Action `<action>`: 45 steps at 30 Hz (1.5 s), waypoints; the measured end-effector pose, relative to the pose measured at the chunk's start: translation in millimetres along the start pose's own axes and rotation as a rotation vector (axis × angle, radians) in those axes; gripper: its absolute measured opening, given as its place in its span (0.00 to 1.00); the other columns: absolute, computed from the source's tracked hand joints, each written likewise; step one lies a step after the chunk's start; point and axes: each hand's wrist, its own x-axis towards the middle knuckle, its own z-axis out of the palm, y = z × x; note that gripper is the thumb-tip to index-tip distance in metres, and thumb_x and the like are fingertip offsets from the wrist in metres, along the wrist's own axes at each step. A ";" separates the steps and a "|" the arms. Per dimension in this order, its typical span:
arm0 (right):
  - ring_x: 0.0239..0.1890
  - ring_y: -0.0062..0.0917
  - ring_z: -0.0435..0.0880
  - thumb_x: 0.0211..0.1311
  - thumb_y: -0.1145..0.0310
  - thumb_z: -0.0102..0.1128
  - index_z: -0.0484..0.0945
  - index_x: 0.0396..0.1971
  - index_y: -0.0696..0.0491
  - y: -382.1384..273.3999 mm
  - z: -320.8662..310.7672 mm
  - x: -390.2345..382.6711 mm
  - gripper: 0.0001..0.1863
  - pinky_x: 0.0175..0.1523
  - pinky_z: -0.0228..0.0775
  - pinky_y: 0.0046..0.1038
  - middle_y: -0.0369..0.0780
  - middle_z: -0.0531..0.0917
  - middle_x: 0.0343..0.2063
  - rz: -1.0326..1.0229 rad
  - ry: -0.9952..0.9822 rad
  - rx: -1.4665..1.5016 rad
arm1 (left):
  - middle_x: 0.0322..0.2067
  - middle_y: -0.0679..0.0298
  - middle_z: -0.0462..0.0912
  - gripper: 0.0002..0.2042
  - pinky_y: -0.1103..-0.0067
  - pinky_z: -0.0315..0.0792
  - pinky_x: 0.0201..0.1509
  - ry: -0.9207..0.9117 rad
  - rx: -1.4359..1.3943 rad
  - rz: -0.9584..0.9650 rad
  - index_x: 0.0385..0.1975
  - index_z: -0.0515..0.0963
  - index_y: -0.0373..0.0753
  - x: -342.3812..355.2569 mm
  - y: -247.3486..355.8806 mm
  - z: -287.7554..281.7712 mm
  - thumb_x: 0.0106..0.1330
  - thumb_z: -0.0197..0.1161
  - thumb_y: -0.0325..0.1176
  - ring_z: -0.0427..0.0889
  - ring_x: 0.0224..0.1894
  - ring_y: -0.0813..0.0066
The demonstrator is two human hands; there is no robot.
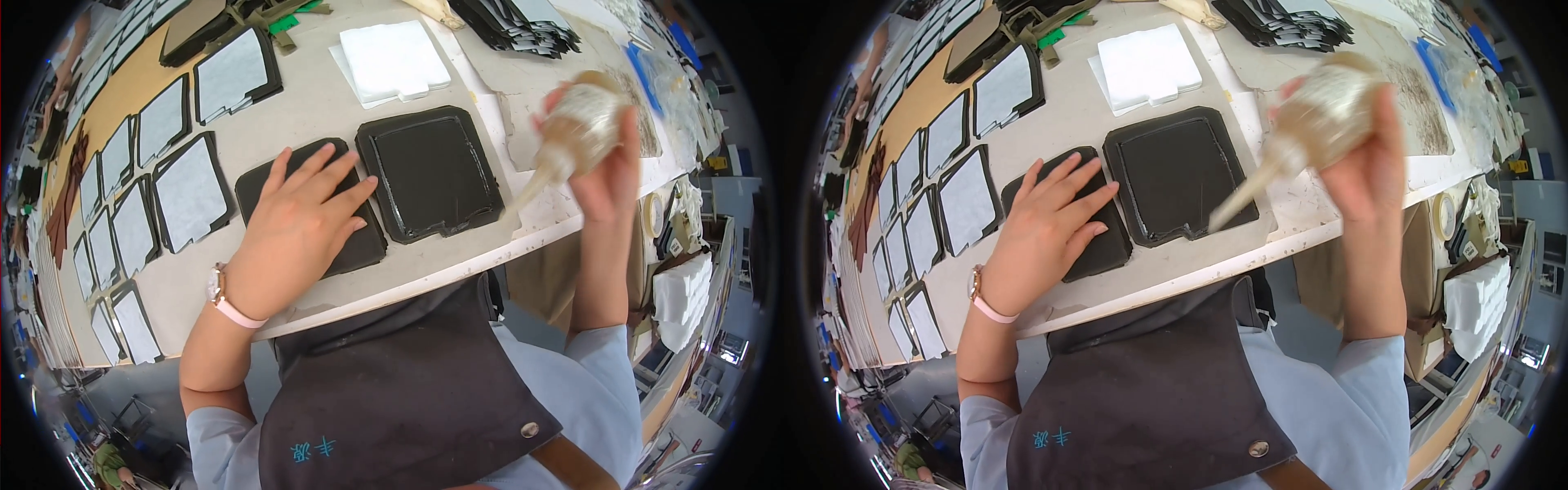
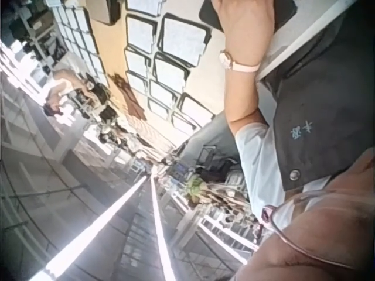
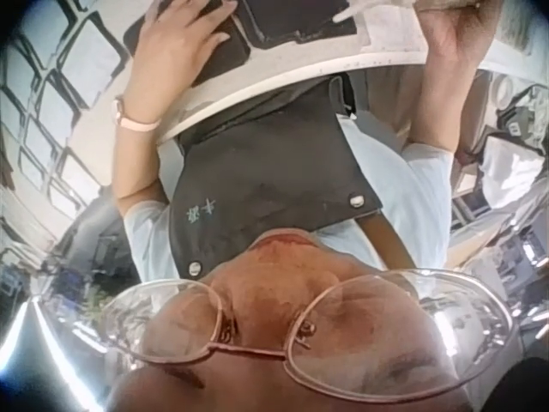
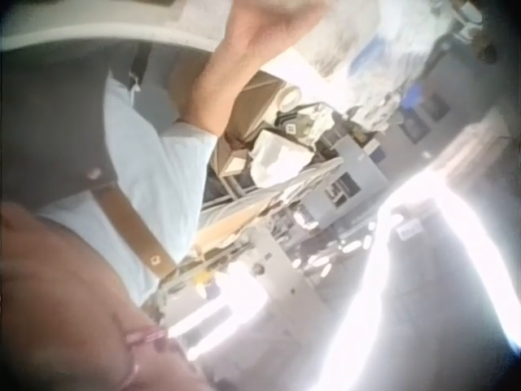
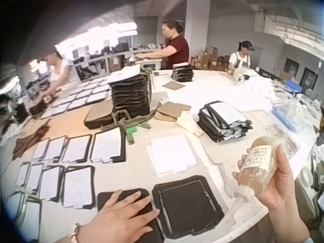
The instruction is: Applying adhesive to leather panels and bonding them with protective lining sheets.
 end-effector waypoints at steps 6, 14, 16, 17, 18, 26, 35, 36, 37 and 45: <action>0.66 0.47 0.68 0.68 0.62 0.59 0.60 0.67 0.57 -7.0 21.1 -55.6 0.32 0.69 0.61 0.56 0.50 0.70 0.63 -0.364 0.337 -0.235 | 0.66 0.57 0.69 0.23 0.56 0.53 0.73 -0.043 0.063 -0.156 0.59 0.76 0.46 -22.6 -30.7 -16.3 0.62 0.65 0.31 0.65 0.69 0.53; 0.67 0.39 0.69 0.69 0.60 0.58 0.58 0.68 0.58 77.7 12.7 -139.2 0.34 0.70 0.62 0.47 0.47 0.69 0.64 -0.387 0.439 -0.459 | 0.64 0.57 0.71 0.21 0.57 0.53 0.74 -0.031 0.043 -0.169 0.59 0.77 0.45 -28.5 -43.0 -10.1 0.63 0.64 0.31 0.65 0.69 0.55; 0.66 0.38 0.69 0.64 0.57 0.65 0.56 0.68 0.58 84.0 22.6 -136.6 0.40 0.69 0.63 0.44 0.47 0.68 0.63 -0.378 0.514 -0.523 | 0.62 0.55 0.73 0.20 0.56 0.56 0.72 0.007 0.068 -0.144 0.57 0.78 0.44 -30.8 -44.7 -8.2 0.63 0.65 0.33 0.68 0.67 0.53; 0.65 0.37 0.69 0.58 0.54 0.71 0.54 0.68 0.58 86.7 26.2 -135.5 0.46 0.68 0.65 0.41 0.47 0.68 0.62 -0.365 0.586 -0.586 | 0.62 0.55 0.73 0.20 0.56 0.56 0.72 0.005 0.069 -0.143 0.57 0.78 0.44 -31.4 -44.8 -8.9 0.63 0.65 0.33 0.68 0.67 0.53; 0.65 0.37 0.69 0.58 0.54 0.71 0.54 0.68 0.58 88.8 26.0 -135.9 0.46 0.68 0.65 0.41 0.47 0.68 0.62 -0.366 0.587 -0.588 | 0.62 0.55 0.73 0.20 0.56 0.56 0.72 0.015 0.075 -0.142 0.57 0.78 0.44 -31.6 -44.6 -10.2 0.63 0.65 0.33 0.68 0.67 0.53; 0.67 0.41 0.67 0.64 0.50 0.64 0.55 0.69 0.56 73.8 27.6 -106.3 0.43 0.70 0.64 0.46 0.48 0.66 0.64 -0.196 0.392 -0.073 | 0.63 0.53 0.71 0.22 0.55 0.56 0.72 -0.002 0.105 -0.209 0.58 0.77 0.44 -40.5 -54.8 -18.0 0.62 0.66 0.35 0.66 0.68 0.52; 0.59 0.34 0.78 0.63 0.50 0.65 0.63 0.64 0.55 67.7 50.7 6.0 0.37 0.62 0.72 0.44 0.44 0.76 0.56 -0.200 0.147 -0.601 | 0.68 0.49 0.64 0.39 0.55 0.55 0.72 -0.129 -0.003 -0.215 0.65 0.67 0.37 -44.7 -49.8 -18.0 0.55 0.71 0.48 0.62 0.70 0.49; 0.53 0.31 0.80 0.63 0.54 0.67 0.63 0.61 0.57 75.5 61.2 17.0 0.35 0.58 0.75 0.40 0.44 0.77 0.51 -0.198 0.201 -0.525 | 0.68 0.49 0.64 0.40 0.55 0.55 0.73 -0.141 0.008 -0.216 0.66 0.66 0.36 -44.7 -50.3 -17.6 0.55 0.72 0.49 0.62 0.70 0.49; 0.53 0.31 0.80 0.63 0.54 0.67 0.63 0.61 0.57 80.2 64.0 24.8 0.35 0.58 0.75 0.40 0.44 0.77 0.51 -0.199 0.193 -0.524 | 0.68 0.49 0.64 0.40 0.55 0.55 0.73 -0.135 0.012 -0.220 0.66 0.66 0.36 -45.5 -49.4 -18.5 0.55 0.72 0.49 0.62 0.70 0.49; 0.51 0.29 0.80 0.60 0.59 0.70 0.61 0.58 0.60 94.9 67.7 52.7 0.35 0.55 0.77 0.35 0.46 0.76 0.49 -0.196 0.178 -0.674 | 0.69 0.50 0.63 0.42 0.55 0.53 0.73 -0.163 0.052 -0.259 0.67 0.65 0.38 -47.3 -46.1 -19.6 0.54 0.72 0.51 0.62 0.71 0.51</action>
